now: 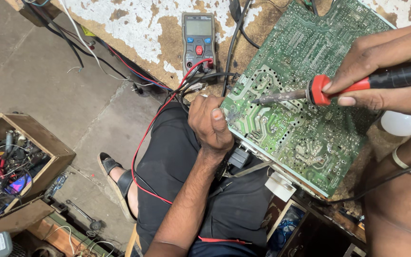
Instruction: The person uses a soldering iron to reflow solder joints on a green printed circuit board. They hold the board steady with one hand while applying heat to multiple points across the board surface.
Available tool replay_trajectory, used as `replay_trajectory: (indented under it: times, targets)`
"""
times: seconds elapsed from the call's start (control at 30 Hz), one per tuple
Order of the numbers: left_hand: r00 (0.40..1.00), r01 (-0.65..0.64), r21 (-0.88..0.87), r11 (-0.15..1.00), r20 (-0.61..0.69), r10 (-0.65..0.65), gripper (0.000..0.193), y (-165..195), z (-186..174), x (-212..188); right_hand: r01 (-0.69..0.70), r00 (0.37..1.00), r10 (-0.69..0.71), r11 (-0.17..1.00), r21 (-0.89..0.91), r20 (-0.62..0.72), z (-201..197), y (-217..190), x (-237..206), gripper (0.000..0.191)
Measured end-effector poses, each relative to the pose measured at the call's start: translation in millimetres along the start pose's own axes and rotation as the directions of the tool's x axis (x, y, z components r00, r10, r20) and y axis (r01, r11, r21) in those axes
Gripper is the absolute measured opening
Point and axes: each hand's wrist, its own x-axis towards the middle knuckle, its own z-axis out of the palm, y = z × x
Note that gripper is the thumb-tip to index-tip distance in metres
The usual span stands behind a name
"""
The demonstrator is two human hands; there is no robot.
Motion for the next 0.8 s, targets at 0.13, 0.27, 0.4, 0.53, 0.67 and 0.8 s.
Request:
replay_trajectory:
  times: [0.13,0.27,0.4,0.53,0.67,0.8]
  targets:
    - [1.0,0.003,-0.001,1.0,0.007,-0.003,0.058,0,-1,0,-0.023,1.0,0.023,1.0,0.015,-0.001,1,8,-1,0.023]
    - [1.0,0.001,0.001,1.0,0.01,-0.001,0.058,0,-2,1,-0.025,0.998,0.029,0.997,0.073,-0.051,5,18,1,0.021]
    - [1.0,-0.001,0.001,1.0,0.01,0.001,0.058,0,-2,1,-0.016,0.998,0.021,0.995,0.103,-0.052,5,21,0,0.022]
    - [1.0,-0.002,-0.001,1.0,0.006,0.002,0.058,0,-2,0,0.02,1.0,-0.02,1.0,-0.013,0.001,3,18,-4,0.025]
    - [1.0,-0.006,0.002,1.0,0.009,0.006,0.057,0,-1,-1,0.011,1.0,-0.011,1.0,-0.023,-0.007,4,17,-4,0.026]
    - [1.0,-0.005,-0.002,1.0,-0.004,0.005,0.057,0,0,-1,-0.013,1.0,0.013,1.0,0.022,-0.025,6,19,0,0.026]
